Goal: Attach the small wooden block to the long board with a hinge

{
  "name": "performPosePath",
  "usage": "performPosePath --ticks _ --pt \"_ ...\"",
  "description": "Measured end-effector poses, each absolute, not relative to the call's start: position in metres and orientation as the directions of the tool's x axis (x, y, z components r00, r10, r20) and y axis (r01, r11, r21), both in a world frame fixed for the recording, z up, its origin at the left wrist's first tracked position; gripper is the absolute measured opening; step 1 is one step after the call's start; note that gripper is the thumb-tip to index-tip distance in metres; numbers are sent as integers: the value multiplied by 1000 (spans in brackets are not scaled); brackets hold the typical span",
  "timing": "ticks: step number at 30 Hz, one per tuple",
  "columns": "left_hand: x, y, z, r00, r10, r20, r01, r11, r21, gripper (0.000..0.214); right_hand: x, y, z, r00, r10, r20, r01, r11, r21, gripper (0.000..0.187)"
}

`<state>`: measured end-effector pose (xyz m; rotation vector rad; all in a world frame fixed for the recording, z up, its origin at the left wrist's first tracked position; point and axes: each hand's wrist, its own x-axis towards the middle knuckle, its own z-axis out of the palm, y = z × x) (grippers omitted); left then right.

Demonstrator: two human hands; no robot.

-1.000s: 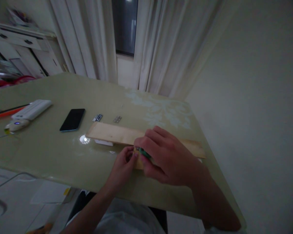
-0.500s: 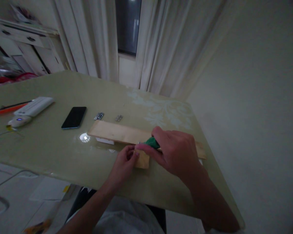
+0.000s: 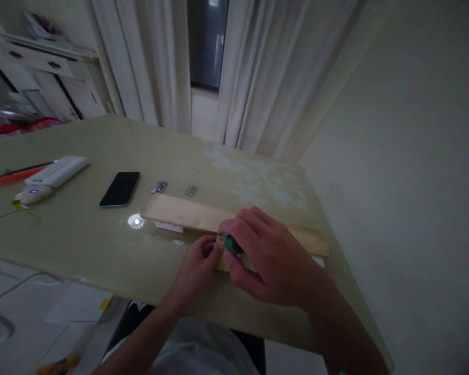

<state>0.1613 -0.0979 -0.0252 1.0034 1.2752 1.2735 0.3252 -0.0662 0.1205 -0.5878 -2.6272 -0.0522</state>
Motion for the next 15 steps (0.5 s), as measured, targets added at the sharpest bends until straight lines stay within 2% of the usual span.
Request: performPosePath --ticks 4,9,15 --pt "159 -97 -27 -116 990 -81 -35 77 996 23 323 -65 116 -709 468 528 563 826 23 21" --pt "160 -95 -34 -148 988 -46 -56 38 998 23 319 -66 116 -819 337 465 359 932 -42 22" --pt "159 -98 -23 -121 990 -72 -7 72 997 27 322 -65 114 -684 470 558 595 801 55 21"
